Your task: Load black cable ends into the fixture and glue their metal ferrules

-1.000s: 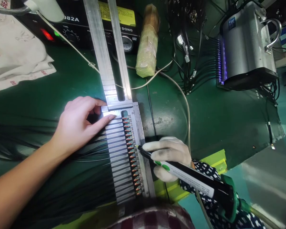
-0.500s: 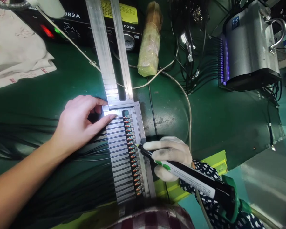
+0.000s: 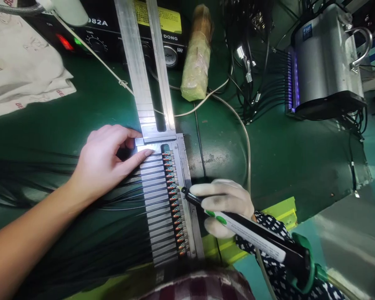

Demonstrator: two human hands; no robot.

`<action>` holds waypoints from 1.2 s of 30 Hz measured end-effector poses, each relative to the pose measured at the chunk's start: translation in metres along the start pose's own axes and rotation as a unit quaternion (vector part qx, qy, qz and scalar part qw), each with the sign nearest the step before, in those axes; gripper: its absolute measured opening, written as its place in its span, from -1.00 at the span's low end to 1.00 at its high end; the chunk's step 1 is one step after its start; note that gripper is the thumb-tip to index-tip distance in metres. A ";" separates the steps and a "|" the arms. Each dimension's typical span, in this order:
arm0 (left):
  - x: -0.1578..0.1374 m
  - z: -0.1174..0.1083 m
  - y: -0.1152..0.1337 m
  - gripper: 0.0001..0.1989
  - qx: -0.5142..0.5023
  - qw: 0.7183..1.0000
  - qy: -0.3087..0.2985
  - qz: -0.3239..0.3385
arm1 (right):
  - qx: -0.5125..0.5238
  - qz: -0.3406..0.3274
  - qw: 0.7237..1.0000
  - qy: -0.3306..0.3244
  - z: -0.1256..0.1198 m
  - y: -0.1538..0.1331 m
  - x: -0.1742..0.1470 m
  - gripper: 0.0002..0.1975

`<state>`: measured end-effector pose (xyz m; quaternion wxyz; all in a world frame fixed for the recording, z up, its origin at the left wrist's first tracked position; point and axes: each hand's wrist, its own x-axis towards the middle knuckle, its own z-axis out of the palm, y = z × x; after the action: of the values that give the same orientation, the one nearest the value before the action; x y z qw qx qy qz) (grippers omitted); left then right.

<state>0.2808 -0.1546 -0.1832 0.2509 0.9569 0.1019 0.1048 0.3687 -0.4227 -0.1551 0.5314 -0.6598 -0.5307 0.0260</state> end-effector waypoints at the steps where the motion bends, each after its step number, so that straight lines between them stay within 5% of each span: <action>1: 0.000 0.000 0.000 -0.69 0.000 1.000 -0.002 0.001 | 0.001 -0.005 1.000 0.004 -0.001 -0.002 -0.001 -0.91; 36: 0.000 0.001 0.002 -0.66 -0.005 1.000 0.015 0.003 | 0.019 0.019 1.000 -0.004 0.001 -0.005 -0.017 -0.93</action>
<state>0.2814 -0.1571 -0.1828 0.2540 0.9541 0.1028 0.1207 0.3575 -0.4346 -0.1613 0.5413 -0.6592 -0.5197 0.0493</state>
